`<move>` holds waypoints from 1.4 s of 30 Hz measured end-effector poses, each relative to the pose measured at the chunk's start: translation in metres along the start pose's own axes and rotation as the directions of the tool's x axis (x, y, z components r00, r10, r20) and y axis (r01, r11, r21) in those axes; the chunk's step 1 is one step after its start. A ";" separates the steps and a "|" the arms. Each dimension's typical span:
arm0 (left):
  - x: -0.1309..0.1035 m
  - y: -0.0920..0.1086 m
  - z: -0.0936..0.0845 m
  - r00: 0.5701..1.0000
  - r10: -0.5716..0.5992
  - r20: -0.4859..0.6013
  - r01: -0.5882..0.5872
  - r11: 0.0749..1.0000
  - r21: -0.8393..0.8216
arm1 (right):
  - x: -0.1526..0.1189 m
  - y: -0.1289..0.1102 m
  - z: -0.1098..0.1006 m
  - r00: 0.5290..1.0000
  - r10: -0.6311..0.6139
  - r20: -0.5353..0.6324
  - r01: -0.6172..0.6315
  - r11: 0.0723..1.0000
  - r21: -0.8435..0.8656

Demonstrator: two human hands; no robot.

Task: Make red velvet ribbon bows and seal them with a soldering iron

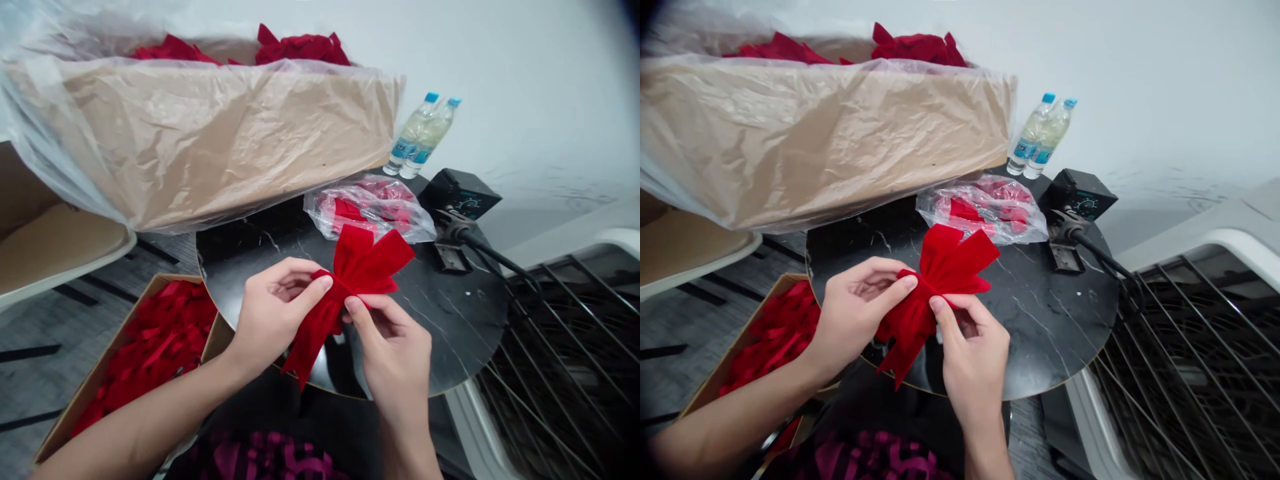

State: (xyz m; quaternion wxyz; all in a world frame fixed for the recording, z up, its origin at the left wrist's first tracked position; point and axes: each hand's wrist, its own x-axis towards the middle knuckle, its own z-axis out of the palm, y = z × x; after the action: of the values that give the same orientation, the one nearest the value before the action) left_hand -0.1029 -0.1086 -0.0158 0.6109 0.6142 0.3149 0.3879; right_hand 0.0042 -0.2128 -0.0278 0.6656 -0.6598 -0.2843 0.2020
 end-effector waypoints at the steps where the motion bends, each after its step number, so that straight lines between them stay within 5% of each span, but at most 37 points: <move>1: 0.002 0.001 -0.001 0.998 -0.066 0.023 0.068 0.994 -0.087 | 0.000 0.000 0.000 1.000 -0.007 -0.004 0.007 1.000 -0.012; 5: 0.011 0.006 -0.005 0.943 -0.284 0.175 0.330 0.870 -0.366 | 0.002 -0.004 -0.001 0.999 -0.046 0.017 0.047 0.998 -0.036; 8: 0.015 0.015 -0.009 0.902 -0.324 0.285 0.423 0.792 -0.441 | 0.007 -0.012 -0.002 0.994 -0.093 0.059 0.096 0.994 -0.046; 19: 0.024 0.032 -0.038 0.786 -0.338 0.517 0.557 0.750 -0.357 | 0.002 -0.037 0.000 0.945 -0.242 0.219 0.258 0.965 -0.051; 23: 0.017 0.038 -0.043 0.826 -0.317 0.465 0.486 0.820 -0.303 | -0.005 -0.040 0.001 0.938 -0.267 0.223 0.289 0.955 -0.071; 28: 0.006 0.050 -0.042 0.913 -0.108 0.393 0.177 0.974 -0.144 | -0.007 -0.042 -0.001 0.928 -0.313 0.200 0.351 0.916 -0.193; 35: -0.002 0.058 -0.034 0.904 -0.061 0.423 -0.009 0.987 0.161 | -0.010 -0.047 -0.018 0.897 -0.368 0.246 0.426 0.867 -0.257; 42: -0.001 0.063 -0.018 0.847 0.102 0.522 -0.292 0.909 0.297 | -0.009 -0.042 -0.029 0.867 -0.458 0.198 0.498 0.811 -0.306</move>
State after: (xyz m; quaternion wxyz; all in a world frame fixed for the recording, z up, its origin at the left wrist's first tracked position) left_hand -0.1242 -0.1040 0.0460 0.5019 0.8250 0.1482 0.2135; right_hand 0.0117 -0.2427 0.0141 0.5504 -0.6610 -0.5100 0.0123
